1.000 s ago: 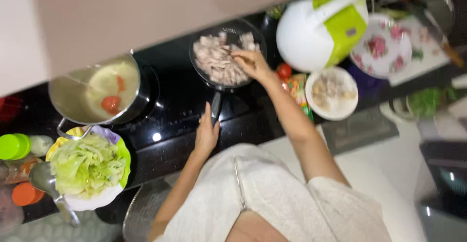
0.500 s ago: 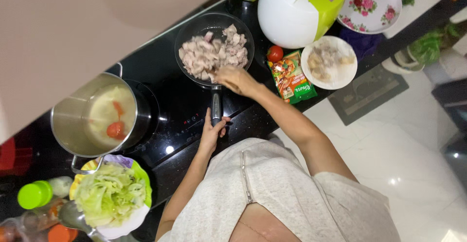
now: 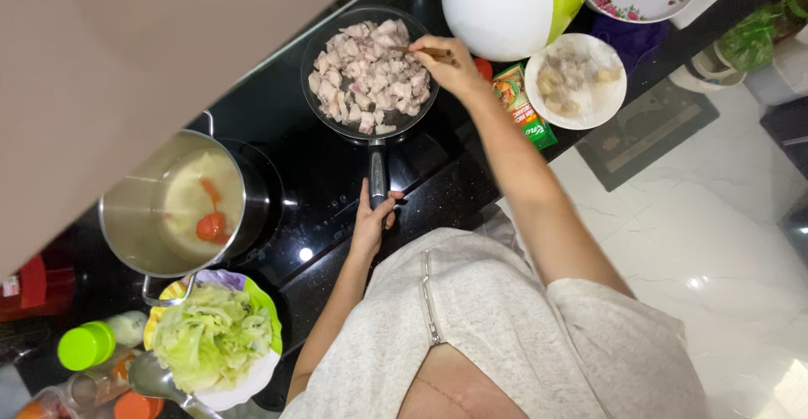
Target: The person adds leafy greens and a tomato to a pot of water, stirs diced meat in a frying pan using chopsticks, and chops green onions and shallots on a cutting board.
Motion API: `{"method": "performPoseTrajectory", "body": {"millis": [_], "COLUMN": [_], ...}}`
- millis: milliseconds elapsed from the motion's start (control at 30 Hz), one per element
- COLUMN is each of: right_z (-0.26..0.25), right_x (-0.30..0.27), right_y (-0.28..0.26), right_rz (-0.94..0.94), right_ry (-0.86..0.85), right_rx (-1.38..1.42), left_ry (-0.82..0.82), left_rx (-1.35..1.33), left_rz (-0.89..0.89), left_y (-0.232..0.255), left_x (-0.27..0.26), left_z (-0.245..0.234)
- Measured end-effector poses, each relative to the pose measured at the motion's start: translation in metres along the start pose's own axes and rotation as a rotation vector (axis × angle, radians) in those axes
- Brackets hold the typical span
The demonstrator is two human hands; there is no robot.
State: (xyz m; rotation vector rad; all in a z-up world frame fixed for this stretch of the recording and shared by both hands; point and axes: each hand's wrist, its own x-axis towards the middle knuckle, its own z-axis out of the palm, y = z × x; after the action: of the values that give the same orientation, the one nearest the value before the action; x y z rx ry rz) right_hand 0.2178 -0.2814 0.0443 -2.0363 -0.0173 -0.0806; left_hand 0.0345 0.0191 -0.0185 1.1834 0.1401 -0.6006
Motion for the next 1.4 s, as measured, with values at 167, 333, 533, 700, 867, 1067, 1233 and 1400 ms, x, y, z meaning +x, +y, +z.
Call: {"method": "performPoseTrajectory", "body": {"millis": [167,333,533,700,867,1067,1233,1400], "right_z": [0.032,-0.003,-0.031,0.016,0.013,0.012,0.089,0.061], "right_x": [-0.001,-0.01,-0.008,-0.046,-0.054,-0.069,-0.039,0.006], "right_y": [-0.034,-0.065,-0.049,-0.016,-0.053,-0.084,-0.039,-0.022], "right_rz": [0.248,-0.013,0.022,-0.035,-0.086,-0.025,-0.369,-0.295], "right_ry": [-0.104,-0.206,0.067,0.13,0.075,-0.275,-0.245,-0.006], "right_rx": [-0.091,-0.049,-0.238,-0.14,0.147,0.119,-0.236,-0.126], "left_ry": [-0.001,0.012,0.001,-0.016,-0.023,-0.002,0.002,0.019], "left_rx": [-0.01,0.035,0.035,0.039,0.017,0.034,0.039,-0.024], "left_rz": [-0.022,-0.024,-0.021,-0.014,-0.002,-0.026,-0.017,-0.001], "left_y": [0.004,0.004,0.005,0.007,0.007,0.009,0.002,-0.001], "left_x": [0.001,0.002,0.002,-0.001,-0.001,-0.003,0.004,0.003], "left_z": [0.003,0.002,0.0,0.0,0.003,0.004,0.005,-0.007]}}
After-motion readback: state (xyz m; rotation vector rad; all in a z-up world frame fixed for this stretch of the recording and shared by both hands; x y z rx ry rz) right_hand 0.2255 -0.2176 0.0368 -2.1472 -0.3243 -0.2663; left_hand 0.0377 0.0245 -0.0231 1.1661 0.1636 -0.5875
